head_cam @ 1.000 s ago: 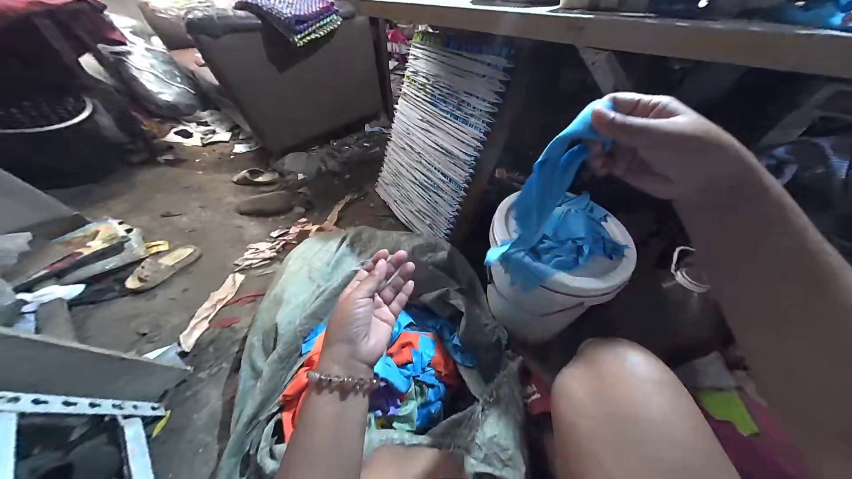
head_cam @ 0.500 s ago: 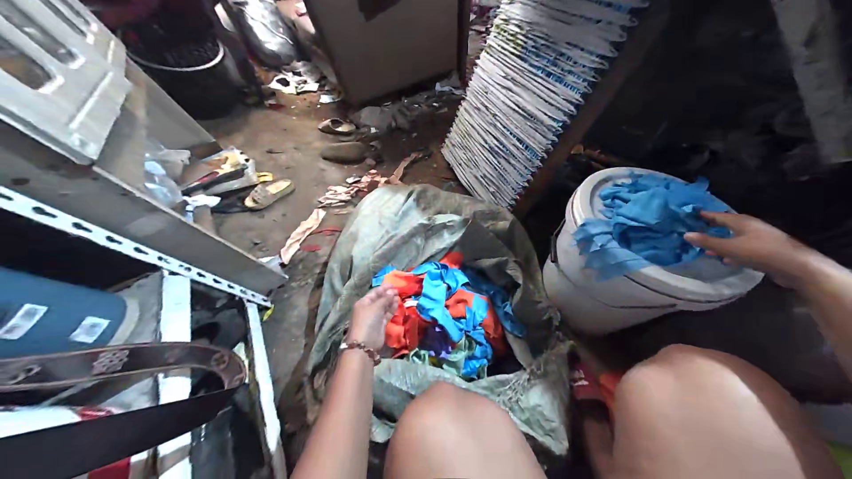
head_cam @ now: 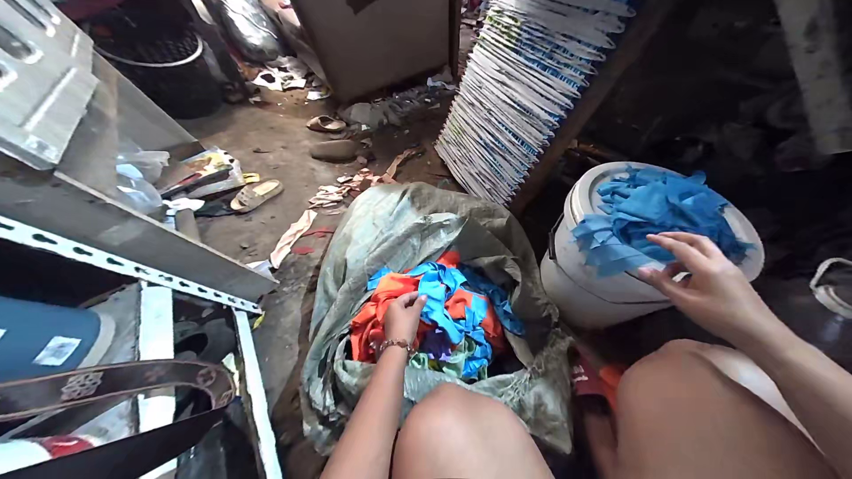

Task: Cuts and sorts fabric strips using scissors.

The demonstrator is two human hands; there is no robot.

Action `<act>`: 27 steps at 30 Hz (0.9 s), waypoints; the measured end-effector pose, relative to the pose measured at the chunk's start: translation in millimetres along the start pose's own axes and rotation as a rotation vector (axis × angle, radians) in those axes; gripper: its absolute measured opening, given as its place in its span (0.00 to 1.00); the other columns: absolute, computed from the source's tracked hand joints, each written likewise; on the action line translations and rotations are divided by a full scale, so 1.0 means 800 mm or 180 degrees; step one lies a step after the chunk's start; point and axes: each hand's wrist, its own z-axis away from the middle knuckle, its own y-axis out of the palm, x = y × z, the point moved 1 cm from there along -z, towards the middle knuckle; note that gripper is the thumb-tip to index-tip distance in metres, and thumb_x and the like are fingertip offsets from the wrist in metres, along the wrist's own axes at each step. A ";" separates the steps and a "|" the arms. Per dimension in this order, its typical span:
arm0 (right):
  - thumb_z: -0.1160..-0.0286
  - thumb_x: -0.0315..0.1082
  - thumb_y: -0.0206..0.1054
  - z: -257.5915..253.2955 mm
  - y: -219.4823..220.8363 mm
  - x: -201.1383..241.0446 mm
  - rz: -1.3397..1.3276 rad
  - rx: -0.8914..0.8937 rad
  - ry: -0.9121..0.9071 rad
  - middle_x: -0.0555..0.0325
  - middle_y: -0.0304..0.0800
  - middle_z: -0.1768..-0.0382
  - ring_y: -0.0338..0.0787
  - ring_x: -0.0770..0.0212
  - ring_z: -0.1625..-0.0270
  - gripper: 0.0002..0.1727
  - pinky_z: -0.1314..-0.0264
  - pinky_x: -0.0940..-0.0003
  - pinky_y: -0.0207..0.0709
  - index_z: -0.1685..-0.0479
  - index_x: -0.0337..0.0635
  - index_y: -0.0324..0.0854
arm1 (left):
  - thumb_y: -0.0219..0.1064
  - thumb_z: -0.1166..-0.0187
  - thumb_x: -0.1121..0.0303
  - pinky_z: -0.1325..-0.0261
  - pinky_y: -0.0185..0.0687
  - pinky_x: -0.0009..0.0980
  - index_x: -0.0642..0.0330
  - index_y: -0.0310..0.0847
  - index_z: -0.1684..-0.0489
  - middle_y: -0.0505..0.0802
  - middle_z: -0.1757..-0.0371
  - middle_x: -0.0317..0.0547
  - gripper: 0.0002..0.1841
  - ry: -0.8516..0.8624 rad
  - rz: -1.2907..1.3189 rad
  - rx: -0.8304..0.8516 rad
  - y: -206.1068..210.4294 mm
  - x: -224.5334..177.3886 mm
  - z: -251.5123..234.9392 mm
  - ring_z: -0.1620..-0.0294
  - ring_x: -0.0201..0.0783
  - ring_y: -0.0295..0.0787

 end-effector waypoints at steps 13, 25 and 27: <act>0.28 0.33 0.76 0.032 0.058 0.018 -0.0091 0.0699 0.0219 0.36 0.77 0.28 0.90 0.51 0.58 0.29 0.56 0.53 0.87 0.27 0.35 0.79 | 0.63 0.15 0.59 0.19 0.69 0.51 0.67 0.83 0.33 0.86 0.31 0.63 0.21 0.0458 -0.1931 0.0880 0.012 -0.050 0.022 0.25 0.57 0.80; 0.17 0.40 0.69 0.017 0.057 0.034 0.0108 0.2233 0.0535 0.40 0.83 0.31 0.89 0.45 0.41 0.29 0.33 0.47 0.79 0.20 0.38 0.73 | 0.71 0.21 0.58 0.23 0.56 0.71 0.55 0.89 0.40 0.86 0.30 0.54 0.16 0.0901 -0.2392 0.2220 -0.021 -0.047 0.016 0.20 0.62 0.69; 0.17 0.39 0.68 0.017 0.054 0.035 0.0177 0.2443 0.0583 0.39 0.82 0.31 0.88 0.45 0.41 0.29 0.32 0.48 0.79 0.19 0.38 0.72 | 0.72 0.23 0.64 0.22 0.55 0.70 0.56 0.90 0.42 0.87 0.31 0.53 0.14 0.0936 -0.2295 0.2399 -0.029 -0.043 0.014 0.20 0.61 0.68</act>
